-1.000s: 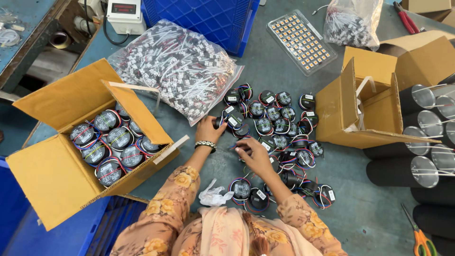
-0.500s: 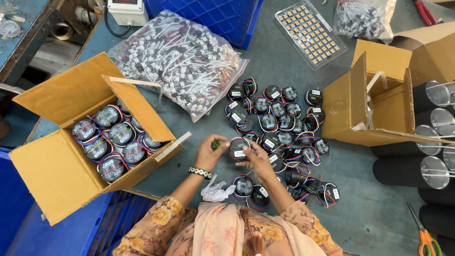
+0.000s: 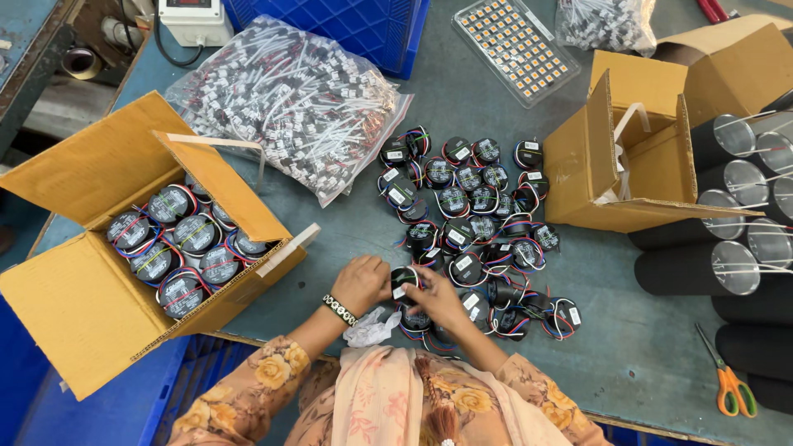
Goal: The person repeatedly picks small black cylindrical electronic components with wires from a pile on the table, wraps a green rubber band around each one, and places the bundled unit back on the table. The process is repeated for many units throughout the clip.
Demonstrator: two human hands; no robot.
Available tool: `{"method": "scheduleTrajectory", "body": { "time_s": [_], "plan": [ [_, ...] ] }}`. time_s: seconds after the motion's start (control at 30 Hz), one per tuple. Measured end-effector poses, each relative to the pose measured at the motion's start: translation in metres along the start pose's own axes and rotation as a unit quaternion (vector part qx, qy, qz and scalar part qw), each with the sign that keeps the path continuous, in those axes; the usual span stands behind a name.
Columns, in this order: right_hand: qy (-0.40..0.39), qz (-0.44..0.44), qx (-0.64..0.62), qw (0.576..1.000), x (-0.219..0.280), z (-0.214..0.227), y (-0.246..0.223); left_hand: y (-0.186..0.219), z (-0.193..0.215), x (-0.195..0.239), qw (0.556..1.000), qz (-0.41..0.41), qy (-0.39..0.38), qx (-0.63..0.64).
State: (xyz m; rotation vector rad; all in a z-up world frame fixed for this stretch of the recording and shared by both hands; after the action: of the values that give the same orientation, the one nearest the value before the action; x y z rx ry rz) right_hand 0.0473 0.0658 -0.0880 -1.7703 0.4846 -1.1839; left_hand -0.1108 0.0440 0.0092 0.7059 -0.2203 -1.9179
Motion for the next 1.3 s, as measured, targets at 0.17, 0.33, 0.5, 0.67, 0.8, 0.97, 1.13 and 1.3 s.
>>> {"method": "scheduleTrajectory", "body": {
  "time_s": [0.17,0.33,0.5,0.67,0.8,0.97,1.13,1.3],
  "plan": [
    [-0.114,0.011,-0.009,0.993,0.017,-0.010,-0.006,-0.057,-0.021,0.020,0.981,0.153,0.008,0.119],
    [-0.177,-0.021,0.124,0.976,0.042,-0.008,-0.025,-0.095,-0.065,0.032,0.905,0.320,0.001,0.280],
    [0.075,0.200,0.262,0.941,0.039,0.028,-0.092,-0.105,-0.063,0.015,0.910,0.324,0.035,0.256],
    [0.194,0.289,0.454,0.820,0.020,0.029,-0.129,-0.105,-0.049,-0.011,0.922,0.277,0.083,0.257],
    [0.160,0.276,0.619,0.718,-0.011,0.009,-0.126,-0.112,-0.053,-0.009,0.907,0.318,0.081,0.265],
    [0.127,0.173,0.520,0.827,-0.033,0.024,-0.124,-0.101,-0.063,-0.013,0.926,0.260,0.034,0.271],
    [0.109,0.153,0.498,0.847,-0.037,0.025,-0.121,-0.076,-0.066,-0.042,0.983,0.143,0.016,0.114],
    [0.101,0.143,0.453,0.874,-0.027,0.035,-0.110,-0.062,-0.076,-0.070,1.000,-0.014,0.001,-0.012]
  ]
}}
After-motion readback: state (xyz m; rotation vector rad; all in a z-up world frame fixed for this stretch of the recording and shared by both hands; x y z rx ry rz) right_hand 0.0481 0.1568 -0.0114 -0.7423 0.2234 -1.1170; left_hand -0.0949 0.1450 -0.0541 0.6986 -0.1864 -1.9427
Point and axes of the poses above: each hand's wrist, its own x-axis away from the middle knuckle, its own z-axis out of the back of the hand, y = z × x, the point moved 8 cm from there along -x, towards the middle knuckle, and after that the axes turned 6 degrees about -z, right-handed, at the moved point
